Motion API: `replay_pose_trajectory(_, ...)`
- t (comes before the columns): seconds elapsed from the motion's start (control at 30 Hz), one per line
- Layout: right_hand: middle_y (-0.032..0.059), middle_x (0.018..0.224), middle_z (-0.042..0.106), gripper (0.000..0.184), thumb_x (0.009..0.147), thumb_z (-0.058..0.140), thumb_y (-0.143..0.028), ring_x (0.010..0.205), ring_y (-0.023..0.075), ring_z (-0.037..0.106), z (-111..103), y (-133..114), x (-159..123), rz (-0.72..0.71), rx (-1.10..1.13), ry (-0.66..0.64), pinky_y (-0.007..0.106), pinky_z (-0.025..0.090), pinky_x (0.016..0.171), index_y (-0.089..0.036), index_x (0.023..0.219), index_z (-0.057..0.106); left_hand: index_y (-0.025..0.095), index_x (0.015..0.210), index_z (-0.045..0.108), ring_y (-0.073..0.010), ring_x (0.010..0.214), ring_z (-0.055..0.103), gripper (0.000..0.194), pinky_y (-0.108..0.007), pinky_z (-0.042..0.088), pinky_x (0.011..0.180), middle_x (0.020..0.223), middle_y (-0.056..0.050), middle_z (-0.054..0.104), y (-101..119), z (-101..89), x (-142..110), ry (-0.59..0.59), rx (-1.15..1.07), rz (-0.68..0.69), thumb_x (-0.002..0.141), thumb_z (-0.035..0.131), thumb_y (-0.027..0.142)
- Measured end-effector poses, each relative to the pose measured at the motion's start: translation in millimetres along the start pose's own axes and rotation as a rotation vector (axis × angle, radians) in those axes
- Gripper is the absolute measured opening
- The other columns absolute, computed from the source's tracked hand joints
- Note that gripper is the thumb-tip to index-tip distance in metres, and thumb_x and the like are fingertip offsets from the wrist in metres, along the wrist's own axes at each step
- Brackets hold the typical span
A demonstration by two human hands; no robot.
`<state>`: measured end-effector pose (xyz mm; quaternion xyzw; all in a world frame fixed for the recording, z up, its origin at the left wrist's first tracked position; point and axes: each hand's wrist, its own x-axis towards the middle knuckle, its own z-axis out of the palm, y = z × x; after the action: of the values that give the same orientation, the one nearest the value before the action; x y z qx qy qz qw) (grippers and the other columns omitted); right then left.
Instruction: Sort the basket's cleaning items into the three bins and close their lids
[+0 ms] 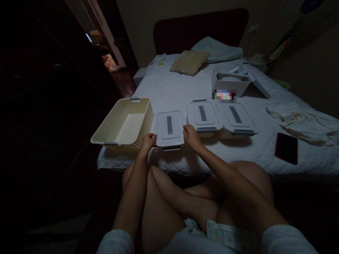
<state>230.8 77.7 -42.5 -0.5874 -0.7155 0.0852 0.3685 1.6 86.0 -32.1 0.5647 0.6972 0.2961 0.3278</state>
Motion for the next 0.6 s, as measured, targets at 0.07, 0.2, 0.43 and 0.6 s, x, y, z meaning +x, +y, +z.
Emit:
replay_pose_trajectory(0.07,0.0134,0.101,0.061,0.027,0.082,0.039,-0.017,0.099,0.0241,0.055,1.7,-0.7,-1.5,-0.008,-0.038,-0.008,0.041,0.043,0.09,-0.015,0.098,0.062,0.009,0.099,0.06,-0.0137,0.058,0.061,0.027,-0.025,0.049,0.054,0.085,-0.01,0.066,2.7,-0.5,-1.0,-0.026,-0.046,-0.041,0.082,0.049,0.027)
replay_pose_trajectory(0.2,0.0175,0.114,0.057,0.031,0.085,0.036,-0.016,0.108,0.0255,0.052,2.1,-4.0,-7.9,-0.004,-0.183,-0.07,0.04,0.042,0.092,-0.011,0.104,0.061,0.009,0.105,0.055,-0.0113,0.051,0.058,0.029,-0.023,0.047,0.046,0.088,-0.011,0.064,9.4,-2.6,-4.5,-0.08,-0.09,-0.116,0.082,0.049,0.026)
replay_pose_trajectory(0.43,0.0189,0.116,0.056,0.027,0.087,0.037,-0.016,0.103,0.0254,0.054,-17.8,-16.9,-13.9,-0.133,-0.429,-0.188,0.036,0.045,0.084,-0.011,0.101,0.06,0.01,0.106,0.054,-0.0154,0.062,0.062,0.029,-0.027,0.049,0.056,0.087,-0.01,0.064,8.7,0.0,-11.1,-0.04,0.042,-0.025,0.084,0.048,0.027)
replay_pose_trajectory(0.6,0.0147,0.108,0.059,0.022,0.086,0.041,-0.016,0.098,0.0215,0.053,-21.7,-26.2,-19.8,-0.466,-0.405,-0.279,0.033,0.043,0.082,-0.014,0.098,0.06,0.015,0.104,0.056,-0.0213,0.095,0.057,0.023,-0.032,0.045,0.08,0.101,-0.011,0.059,13.1,-0.8,-24.6,0.23,0.43,0.306,0.084,0.048,0.024)
